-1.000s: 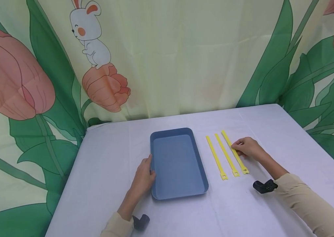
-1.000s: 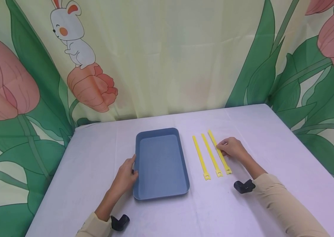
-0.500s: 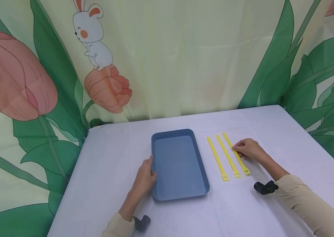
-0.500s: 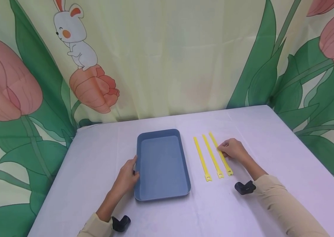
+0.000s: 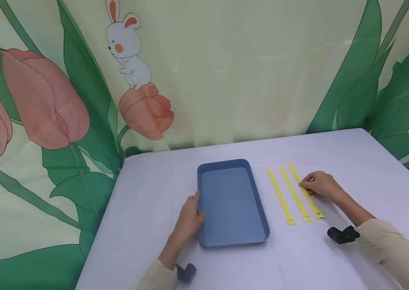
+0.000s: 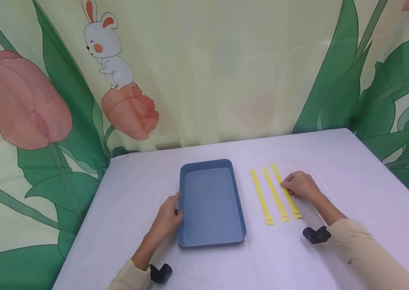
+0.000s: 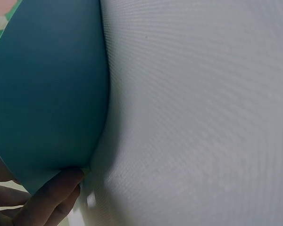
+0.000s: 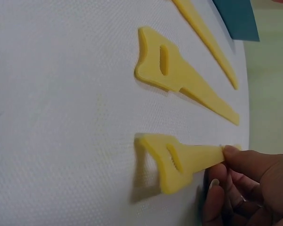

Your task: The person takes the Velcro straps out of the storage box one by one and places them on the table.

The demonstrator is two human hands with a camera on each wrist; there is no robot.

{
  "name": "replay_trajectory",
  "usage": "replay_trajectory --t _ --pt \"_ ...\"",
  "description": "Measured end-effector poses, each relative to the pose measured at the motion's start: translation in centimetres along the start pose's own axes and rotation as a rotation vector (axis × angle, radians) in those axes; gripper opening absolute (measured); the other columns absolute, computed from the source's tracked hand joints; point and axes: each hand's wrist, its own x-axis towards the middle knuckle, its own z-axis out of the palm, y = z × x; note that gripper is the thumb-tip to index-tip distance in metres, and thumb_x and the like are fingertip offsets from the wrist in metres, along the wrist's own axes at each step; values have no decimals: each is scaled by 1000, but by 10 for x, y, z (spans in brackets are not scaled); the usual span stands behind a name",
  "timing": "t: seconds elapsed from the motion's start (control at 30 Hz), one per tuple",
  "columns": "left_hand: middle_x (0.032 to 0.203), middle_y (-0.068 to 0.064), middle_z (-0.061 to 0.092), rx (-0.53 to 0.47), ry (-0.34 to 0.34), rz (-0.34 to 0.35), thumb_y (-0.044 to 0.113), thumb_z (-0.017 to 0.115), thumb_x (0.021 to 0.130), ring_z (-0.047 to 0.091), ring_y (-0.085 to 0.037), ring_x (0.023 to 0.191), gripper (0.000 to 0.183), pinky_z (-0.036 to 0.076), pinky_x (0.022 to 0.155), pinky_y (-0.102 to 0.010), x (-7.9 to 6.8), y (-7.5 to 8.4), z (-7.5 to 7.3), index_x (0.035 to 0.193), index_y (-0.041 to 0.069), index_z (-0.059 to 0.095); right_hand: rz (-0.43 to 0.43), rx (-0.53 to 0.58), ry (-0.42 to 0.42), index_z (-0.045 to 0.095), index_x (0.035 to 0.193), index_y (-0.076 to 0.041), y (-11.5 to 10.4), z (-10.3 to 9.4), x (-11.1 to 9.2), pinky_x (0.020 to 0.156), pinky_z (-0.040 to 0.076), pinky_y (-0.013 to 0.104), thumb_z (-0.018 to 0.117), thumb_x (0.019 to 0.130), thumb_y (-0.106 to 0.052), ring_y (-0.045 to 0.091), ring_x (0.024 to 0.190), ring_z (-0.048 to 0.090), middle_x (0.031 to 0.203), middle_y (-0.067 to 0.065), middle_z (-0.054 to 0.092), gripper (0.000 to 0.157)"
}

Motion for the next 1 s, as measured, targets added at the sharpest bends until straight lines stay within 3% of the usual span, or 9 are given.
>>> replay_trajectory --t 0.33,0.57,0.77,1.0 --pt "126 -24 50 18 -1 2 -6 59 82 53 -34 115 63 49 93 -38 4 -5 -5 140 -7 34 -27 -20 35 58 95 8 -4 7 2 48 45 24 64 88 -18 14 55 50 68 7 55 28" --pt "118 -26 52 28 -25 29 -3 62 82 58 -31 102 63 54 84 -35 9 -6 -5 139 -9 36 -14 -35 50 58 94 7 1 11 -1 48 45 24 64 88 -18 13 54 50 65 5 55 26" --pt "115 -25 53 31 -6 -3 -1 64 82 59 -28 95 62 55 81 -35 11 -6 -10 138 -8 38 -42 -26 59 59 94 5 -3 14 2 48 44 25 64 88 -19 14 55 50 65 4 55 25" --pt "113 -22 54 71 1 6 13 63 87 58 -18 80 58 55 68 -28 14 -10 -20 137 -6 41 -38 -29 70 58 98 6 -8 17 4 48 44 23 59 90 -19 12 54 50 66 4 56 26"
